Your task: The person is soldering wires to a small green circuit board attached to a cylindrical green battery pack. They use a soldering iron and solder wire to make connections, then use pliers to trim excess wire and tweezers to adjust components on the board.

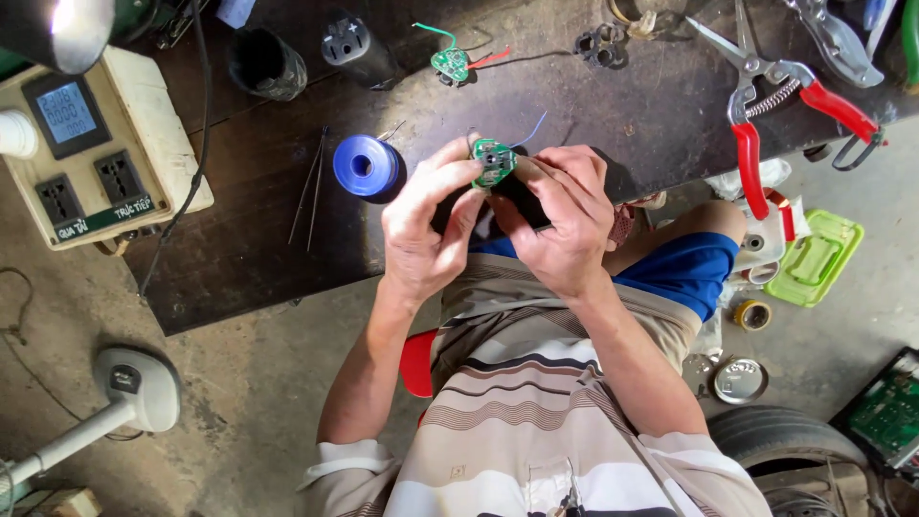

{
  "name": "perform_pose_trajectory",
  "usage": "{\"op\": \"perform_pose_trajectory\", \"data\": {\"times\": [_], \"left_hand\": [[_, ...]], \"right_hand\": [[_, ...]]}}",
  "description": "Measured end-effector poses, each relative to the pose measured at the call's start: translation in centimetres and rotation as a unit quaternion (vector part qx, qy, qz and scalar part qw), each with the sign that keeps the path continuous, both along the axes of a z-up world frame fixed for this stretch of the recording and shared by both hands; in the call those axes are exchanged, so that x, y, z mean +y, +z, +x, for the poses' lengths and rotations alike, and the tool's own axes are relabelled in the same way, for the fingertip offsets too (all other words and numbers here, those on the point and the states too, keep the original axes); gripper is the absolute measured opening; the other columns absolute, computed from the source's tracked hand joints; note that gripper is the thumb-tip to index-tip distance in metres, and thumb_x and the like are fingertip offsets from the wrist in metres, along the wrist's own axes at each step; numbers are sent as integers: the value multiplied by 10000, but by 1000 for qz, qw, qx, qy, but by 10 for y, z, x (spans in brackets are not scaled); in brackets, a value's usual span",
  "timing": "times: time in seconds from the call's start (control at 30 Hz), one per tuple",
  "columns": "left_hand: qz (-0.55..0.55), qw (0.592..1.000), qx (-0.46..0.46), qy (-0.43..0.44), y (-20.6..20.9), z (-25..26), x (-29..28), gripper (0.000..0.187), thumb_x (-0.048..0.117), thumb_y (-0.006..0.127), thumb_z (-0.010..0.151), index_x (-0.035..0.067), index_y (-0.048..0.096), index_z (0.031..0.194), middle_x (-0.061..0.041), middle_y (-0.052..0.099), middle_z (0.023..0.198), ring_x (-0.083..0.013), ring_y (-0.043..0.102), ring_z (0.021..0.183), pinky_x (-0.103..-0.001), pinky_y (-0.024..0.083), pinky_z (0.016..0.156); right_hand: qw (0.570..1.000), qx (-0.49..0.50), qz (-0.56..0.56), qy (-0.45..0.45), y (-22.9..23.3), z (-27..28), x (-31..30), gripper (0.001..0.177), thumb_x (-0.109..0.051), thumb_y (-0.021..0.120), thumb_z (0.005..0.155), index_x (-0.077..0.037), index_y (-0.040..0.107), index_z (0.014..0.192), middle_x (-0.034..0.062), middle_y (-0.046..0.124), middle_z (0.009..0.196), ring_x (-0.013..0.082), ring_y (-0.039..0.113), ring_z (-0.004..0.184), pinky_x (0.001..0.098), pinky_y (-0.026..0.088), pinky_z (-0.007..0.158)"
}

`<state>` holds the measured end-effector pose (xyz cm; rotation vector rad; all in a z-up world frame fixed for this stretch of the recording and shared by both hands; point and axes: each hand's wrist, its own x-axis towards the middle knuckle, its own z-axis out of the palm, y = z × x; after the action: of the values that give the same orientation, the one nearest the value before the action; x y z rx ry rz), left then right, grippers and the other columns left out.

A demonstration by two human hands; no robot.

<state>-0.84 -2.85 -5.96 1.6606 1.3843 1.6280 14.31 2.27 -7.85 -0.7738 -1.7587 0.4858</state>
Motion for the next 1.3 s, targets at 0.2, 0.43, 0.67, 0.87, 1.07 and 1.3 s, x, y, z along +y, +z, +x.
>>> {"op": "perform_pose_trajectory", "data": {"times": [0.2, 0.43, 0.67, 0.87, 1.07, 1.3], "left_hand": [[-20, 998, -49, -30, -3, -2, -4, 288, -109, 689, 954, -33, 629, 1225, -263, 638, 1352, -385, 651, 1263, -441, 567, 1016], [-36, 997, -68, -26, -3, -1, -7, 325, -119, 733, 928, -18, 588, 1201, -247, 629, 1381, -355, 645, 1276, -401, 574, 1020], [-55, 993, -83, -65, -3, -12, -4, 282, -108, 665, 974, -20, 535, 1208, -269, 620, 1392, -362, 621, 1294, -422, 557, 1046], [-83, 993, -53, -69, 12, -13, -7, 306, -60, 665, 992, -30, 522, 1261, -271, 638, 1362, -369, 645, 1272, -450, 568, 1041], [46, 989, 104, 100, 4, 17, -2, 628, 228, 943, 817, 10, 528, 1233, -220, 663, 1253, -365, 702, 1117, -458, 609, 951], [52, 977, 146, 148, -15, 19, 1, 468, 60, 909, 821, 55, 582, 1156, -203, 699, 1163, -345, 741, 988, -419, 630, 833]], "right_hand": [[998, 20, -51, 31, -4, 7, 2, 224, -26, 881, 855, 0, 768, 1047, 116, 777, 987, 305, 707, 886, 437, 470, 948], [990, 16, -109, 84, -1, 17, 3, 140, -38, 818, 930, -2, 775, 1058, 133, 781, 1009, 323, 722, 907, 437, 468, 984], [989, 3, -120, 84, 3, 16, 6, 159, -38, 831, 926, 10, 774, 1066, 143, 776, 995, 332, 716, 888, 463, 475, 995], [992, 8, -96, 82, -2, 19, 7, 91, -2, 846, 930, -2, 776, 988, 125, 772, 954, 323, 727, 921, 451, 502, 986], [990, 55, -106, 73, -6, 25, 3, 158, -24, 884, 897, 13, 732, 913, 146, 754, 928, 343, 719, 920, 493, 529, 980], [980, 127, -132, 71, -5, 35, 5, 142, 80, 795, 924, 73, 706, 1034, 157, 749, 950, 301, 729, 895, 504, 551, 1002]]}}
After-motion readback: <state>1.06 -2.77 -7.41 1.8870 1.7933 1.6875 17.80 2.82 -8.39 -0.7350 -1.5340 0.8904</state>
